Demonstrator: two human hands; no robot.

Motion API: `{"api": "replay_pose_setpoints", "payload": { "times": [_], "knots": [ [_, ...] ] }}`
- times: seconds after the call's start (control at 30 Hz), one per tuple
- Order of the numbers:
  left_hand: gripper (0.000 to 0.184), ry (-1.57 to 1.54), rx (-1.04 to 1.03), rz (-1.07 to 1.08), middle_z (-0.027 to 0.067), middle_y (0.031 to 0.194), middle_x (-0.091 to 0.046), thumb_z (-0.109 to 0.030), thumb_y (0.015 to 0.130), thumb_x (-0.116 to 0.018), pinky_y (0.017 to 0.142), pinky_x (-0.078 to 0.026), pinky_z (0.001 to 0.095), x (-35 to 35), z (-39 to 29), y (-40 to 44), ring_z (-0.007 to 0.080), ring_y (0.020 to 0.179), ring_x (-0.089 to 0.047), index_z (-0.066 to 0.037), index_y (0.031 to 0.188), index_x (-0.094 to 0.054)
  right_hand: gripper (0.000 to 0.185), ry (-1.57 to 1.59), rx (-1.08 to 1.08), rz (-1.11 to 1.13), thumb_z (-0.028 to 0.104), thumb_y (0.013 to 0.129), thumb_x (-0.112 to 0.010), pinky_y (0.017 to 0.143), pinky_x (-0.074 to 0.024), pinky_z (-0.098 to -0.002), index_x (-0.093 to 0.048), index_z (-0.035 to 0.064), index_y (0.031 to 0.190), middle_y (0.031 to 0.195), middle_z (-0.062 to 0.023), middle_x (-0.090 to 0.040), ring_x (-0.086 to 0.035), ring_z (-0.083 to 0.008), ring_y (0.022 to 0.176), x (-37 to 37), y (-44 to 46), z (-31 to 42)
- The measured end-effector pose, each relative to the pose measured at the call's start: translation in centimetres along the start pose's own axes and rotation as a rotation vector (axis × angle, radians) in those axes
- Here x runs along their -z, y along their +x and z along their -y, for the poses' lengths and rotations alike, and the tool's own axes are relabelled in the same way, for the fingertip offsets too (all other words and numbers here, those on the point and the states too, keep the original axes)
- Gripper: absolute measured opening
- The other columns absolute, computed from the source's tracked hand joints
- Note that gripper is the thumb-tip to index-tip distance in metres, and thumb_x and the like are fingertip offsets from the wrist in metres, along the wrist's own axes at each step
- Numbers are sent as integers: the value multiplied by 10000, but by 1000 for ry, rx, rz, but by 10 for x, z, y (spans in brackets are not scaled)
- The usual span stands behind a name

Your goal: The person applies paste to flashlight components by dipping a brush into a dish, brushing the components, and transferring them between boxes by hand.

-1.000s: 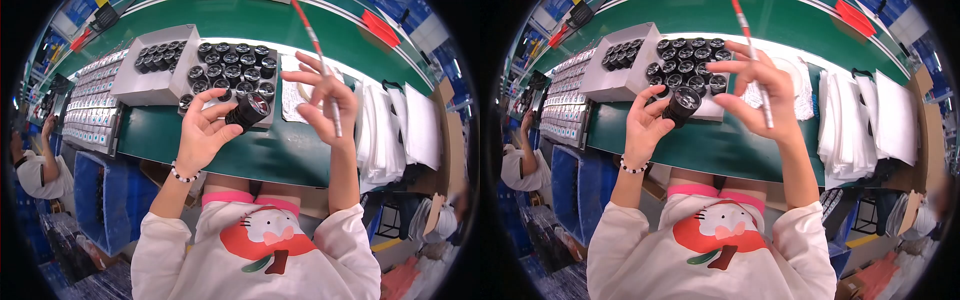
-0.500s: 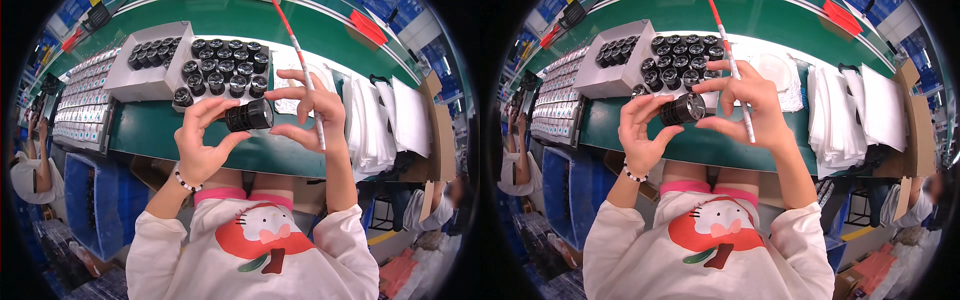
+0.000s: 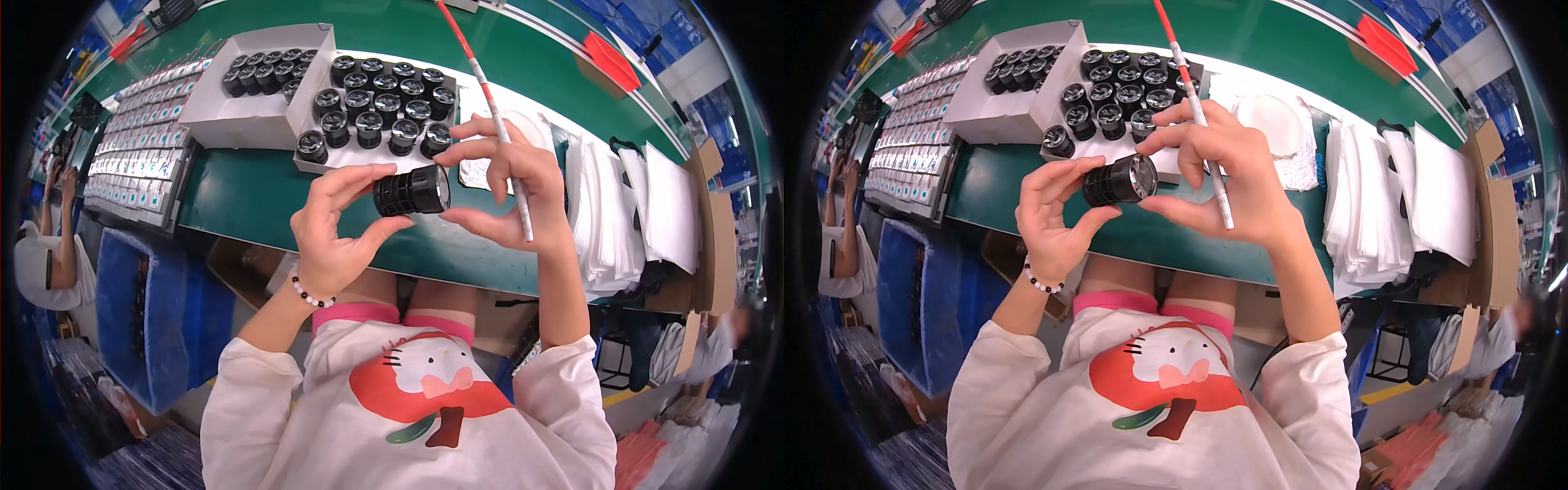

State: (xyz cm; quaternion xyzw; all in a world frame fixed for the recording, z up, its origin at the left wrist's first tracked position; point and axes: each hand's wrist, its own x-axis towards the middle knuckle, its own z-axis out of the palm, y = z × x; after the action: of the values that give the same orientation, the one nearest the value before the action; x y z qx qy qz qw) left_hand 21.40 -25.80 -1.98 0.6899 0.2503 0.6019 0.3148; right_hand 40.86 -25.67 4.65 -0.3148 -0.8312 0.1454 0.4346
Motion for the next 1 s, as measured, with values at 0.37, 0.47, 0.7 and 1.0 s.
{"api": "replay_pose_setpoints", "payload": {
  "times": [0.37,0.47,0.7,1.0],
  "knots": [
    [452,-146,14,-253,180,998,-529,-30,625,-706,800,-458,314,11,37,-20,237,937,-536,13,968,-414,430,9,-54,185,60,508,-746,811,-378,-368,-319,98,546,860,-83,-620,-471,-290,1013,-29,31,-6],
    [450,-170,21,-263,181,1001,-526,-29,626,-705,799,-460,309,15,44,-21,232,938,-535,11,968,-416,396,-29,-67,219,39,505,-730,741,-404,-350,-339,85,551,821,-76,-609,-475,-282,996,-34,40,-6],
    [480,-122,39,-305,219,1045,-508,-127,638,-718,777,-447,287,29,58,-18,236,970,-514,14,984,-416,341,-43,-34,219,14,487,-705,641,-436,-327,-376,55,569,731,-73,-572,-499,-257,888,-44,62,-22],
    [188,107,64,-458,263,1061,-492,-121,855,-373,696,-434,263,60,83,-46,199,863,-514,6,994,-378,278,-211,50,402,54,493,-685,608,-415,-351,-426,35,595,607,-91,-486,-474,-288,751,-76,85,-66]
  ]
}}
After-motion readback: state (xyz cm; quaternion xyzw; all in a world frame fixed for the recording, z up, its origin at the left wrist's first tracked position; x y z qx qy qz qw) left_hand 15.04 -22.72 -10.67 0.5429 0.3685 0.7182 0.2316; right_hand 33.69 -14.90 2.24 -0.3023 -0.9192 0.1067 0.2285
